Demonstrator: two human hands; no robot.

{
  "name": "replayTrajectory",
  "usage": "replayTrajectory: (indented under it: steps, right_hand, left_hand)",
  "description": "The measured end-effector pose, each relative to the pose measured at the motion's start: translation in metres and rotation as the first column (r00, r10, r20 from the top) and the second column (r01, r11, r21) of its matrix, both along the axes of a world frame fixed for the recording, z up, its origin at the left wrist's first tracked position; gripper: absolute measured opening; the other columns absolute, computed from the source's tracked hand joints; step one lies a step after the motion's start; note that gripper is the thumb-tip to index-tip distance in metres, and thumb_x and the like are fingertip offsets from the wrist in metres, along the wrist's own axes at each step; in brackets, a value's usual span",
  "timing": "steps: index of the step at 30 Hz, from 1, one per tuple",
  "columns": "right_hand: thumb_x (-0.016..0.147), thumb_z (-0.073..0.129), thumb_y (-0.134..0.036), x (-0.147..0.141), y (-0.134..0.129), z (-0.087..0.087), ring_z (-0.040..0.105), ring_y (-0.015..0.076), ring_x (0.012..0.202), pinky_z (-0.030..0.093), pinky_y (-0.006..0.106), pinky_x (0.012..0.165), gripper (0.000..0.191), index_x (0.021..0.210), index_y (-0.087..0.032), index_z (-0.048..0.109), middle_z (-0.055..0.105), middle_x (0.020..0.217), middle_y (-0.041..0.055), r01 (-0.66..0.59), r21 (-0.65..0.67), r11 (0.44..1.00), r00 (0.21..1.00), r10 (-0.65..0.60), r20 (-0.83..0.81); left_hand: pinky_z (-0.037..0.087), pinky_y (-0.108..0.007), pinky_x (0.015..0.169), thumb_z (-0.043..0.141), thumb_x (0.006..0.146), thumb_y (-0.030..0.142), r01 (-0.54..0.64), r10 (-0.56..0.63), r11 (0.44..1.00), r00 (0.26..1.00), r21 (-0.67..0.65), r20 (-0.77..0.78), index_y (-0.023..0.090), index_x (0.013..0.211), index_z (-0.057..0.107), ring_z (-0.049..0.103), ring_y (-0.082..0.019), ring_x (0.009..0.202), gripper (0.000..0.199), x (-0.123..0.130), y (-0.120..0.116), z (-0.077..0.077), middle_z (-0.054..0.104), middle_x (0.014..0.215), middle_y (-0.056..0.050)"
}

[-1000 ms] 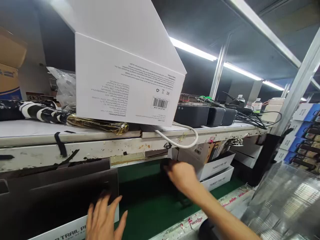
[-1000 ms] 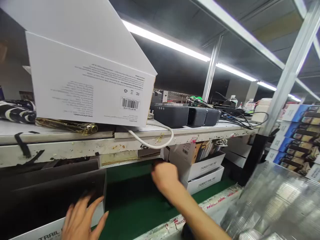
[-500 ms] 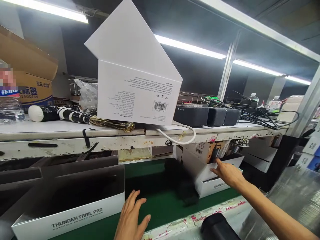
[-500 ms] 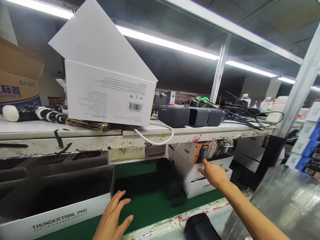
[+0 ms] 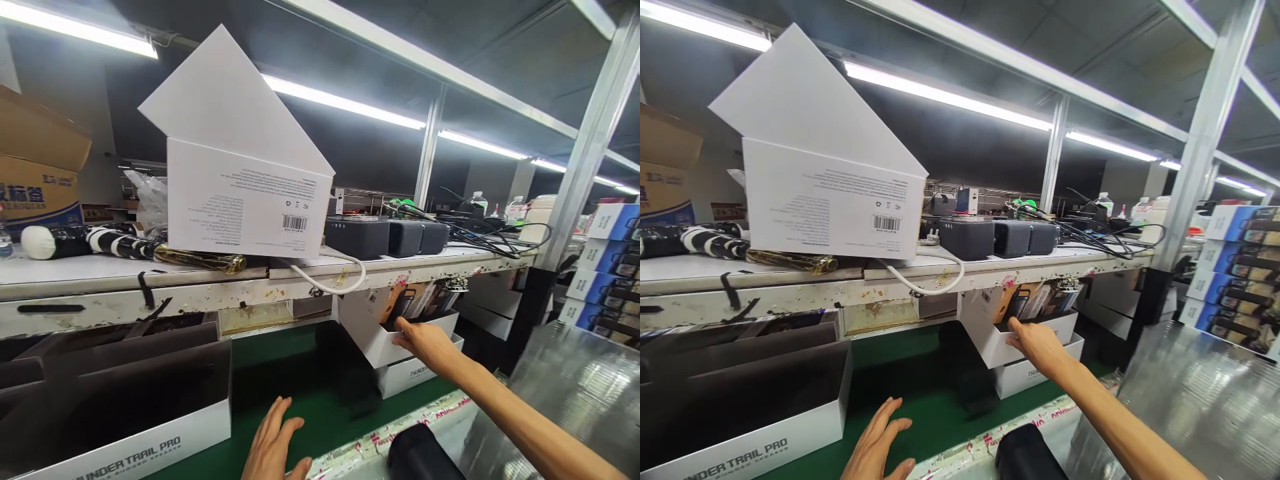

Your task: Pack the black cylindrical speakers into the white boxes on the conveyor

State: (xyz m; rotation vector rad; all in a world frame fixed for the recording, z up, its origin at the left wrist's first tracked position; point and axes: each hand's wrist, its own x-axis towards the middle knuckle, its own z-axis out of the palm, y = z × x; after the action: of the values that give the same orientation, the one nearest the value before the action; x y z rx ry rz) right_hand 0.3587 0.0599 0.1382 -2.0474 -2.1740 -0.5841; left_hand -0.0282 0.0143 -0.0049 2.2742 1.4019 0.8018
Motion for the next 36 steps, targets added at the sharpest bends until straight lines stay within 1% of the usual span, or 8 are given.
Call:
replayTrajectory:
  steps: [6,10,15,17,21,25,33,36]
  right_hand:
    - [0.098,0.056,-0.022,-0.080,-0.027,0.004,0.073,0.0292,0.072,0.026,0.030,0.053,0.003,0.098,-0.022,0.053,0.073,0.074,0.0041,-0.156,0.022,0.988,0.978,0.151,0.147]
    - [0.093,0.059,-0.014,-0.154,-0.043,0.013,0.072,0.0259,0.066,0.031,0.029,0.050,0.008,0.095,-0.020,0.055,0.071,0.069,0.0045,-0.321,-0.012,0.947,0.925,0.316,0.210]
    - [0.089,0.060,-0.008,-0.248,-0.061,0.038,0.071,0.0241,0.064,0.040,0.030,0.049,0.015,0.100,-0.017,0.057,0.072,0.077,0.0068,-0.486,-0.109,0.867,0.841,0.498,0.210]
    - [0.084,0.064,-0.006,-0.281,-0.068,0.045,0.070,0.0231,0.064,0.044,0.030,0.049,0.021,0.102,-0.015,0.057,0.070,0.079,0.0055,-0.575,-0.123,0.809,0.786,0.588,0.192]
    - [0.077,0.072,-0.008,-0.330,-0.067,0.041,0.068,0.0218,0.063,0.046,0.030,0.045,0.035,0.108,-0.012,0.057,0.068,0.083,0.0049,-0.709,-0.064,0.702,0.689,0.710,0.144]
    - [0.084,0.069,-0.015,-0.343,-0.052,0.019,0.069,0.0240,0.065,0.052,0.032,0.050,0.045,0.126,-0.007,0.051,0.071,0.084,0.0074,-0.728,-0.029,0.685,0.682,0.727,0.081]
    - [0.090,0.069,-0.026,-0.309,-0.053,0.003,0.072,0.0280,0.074,0.055,0.035,0.062,0.035,0.119,-0.011,0.058,0.073,0.086,0.0095,-0.639,-0.089,0.764,0.768,0.639,-0.040]
    - [0.099,0.057,-0.040,-0.269,-0.053,-0.011,0.073,0.0297,0.078,0.056,0.037,0.068,0.025,0.099,-0.017,0.068,0.074,0.082,0.0095,-0.457,-0.143,0.878,0.889,0.445,-0.109]
  left_hand:
    - [0.035,-0.051,0.120,0.060,0.087,0.045,-0.025,0.086,0.986,0.926,-0.168,0.368,0.030,0.144,0.049,0.031,-0.033,0.150,0.060,-0.001,-0.011,0.030,0.024,0.166,-0.006]
    - [0.031,-0.047,0.122,0.050,0.090,0.068,-0.017,0.200,0.966,0.679,-0.258,0.706,0.026,0.155,0.026,0.026,-0.029,0.152,0.082,-0.011,-0.009,0.063,0.026,0.165,-0.011]
    - [0.036,-0.048,0.120,0.049,0.086,0.077,-0.065,0.305,0.948,0.471,-0.312,0.828,0.026,0.153,0.032,0.031,-0.031,0.150,0.085,-0.042,-0.010,0.112,0.028,0.165,-0.009]
    - [0.035,-0.049,0.120,0.046,0.087,0.077,-0.111,0.291,0.956,0.457,-0.271,0.840,0.027,0.149,0.039,0.035,-0.031,0.148,0.080,-0.057,-0.016,0.128,0.037,0.161,-0.009]
    - [0.027,-0.051,0.123,0.049,0.087,0.075,-0.338,0.377,0.918,0.583,-0.207,0.720,0.030,0.141,0.049,0.041,-0.030,0.143,0.070,-0.083,-0.027,0.144,0.054,0.148,-0.005]
    - [0.026,-0.054,0.122,0.056,0.078,0.077,-0.509,0.490,0.845,0.616,-0.163,0.617,0.025,0.139,0.048,0.041,-0.033,0.142,0.081,-0.098,-0.017,0.133,0.051,0.148,-0.009]
    - [0.041,-0.054,0.107,0.052,0.074,0.078,-0.522,0.530,0.837,0.701,-0.164,0.476,0.017,0.131,0.052,0.055,-0.037,0.121,0.084,-0.082,0.019,0.101,0.059,0.126,-0.016]
    - [0.046,-0.049,0.100,0.048,0.080,0.064,-0.552,0.570,0.816,0.719,-0.171,0.397,0.017,0.131,0.051,0.060,-0.034,0.109,0.070,-0.082,0.025,0.104,0.061,0.120,-0.015]
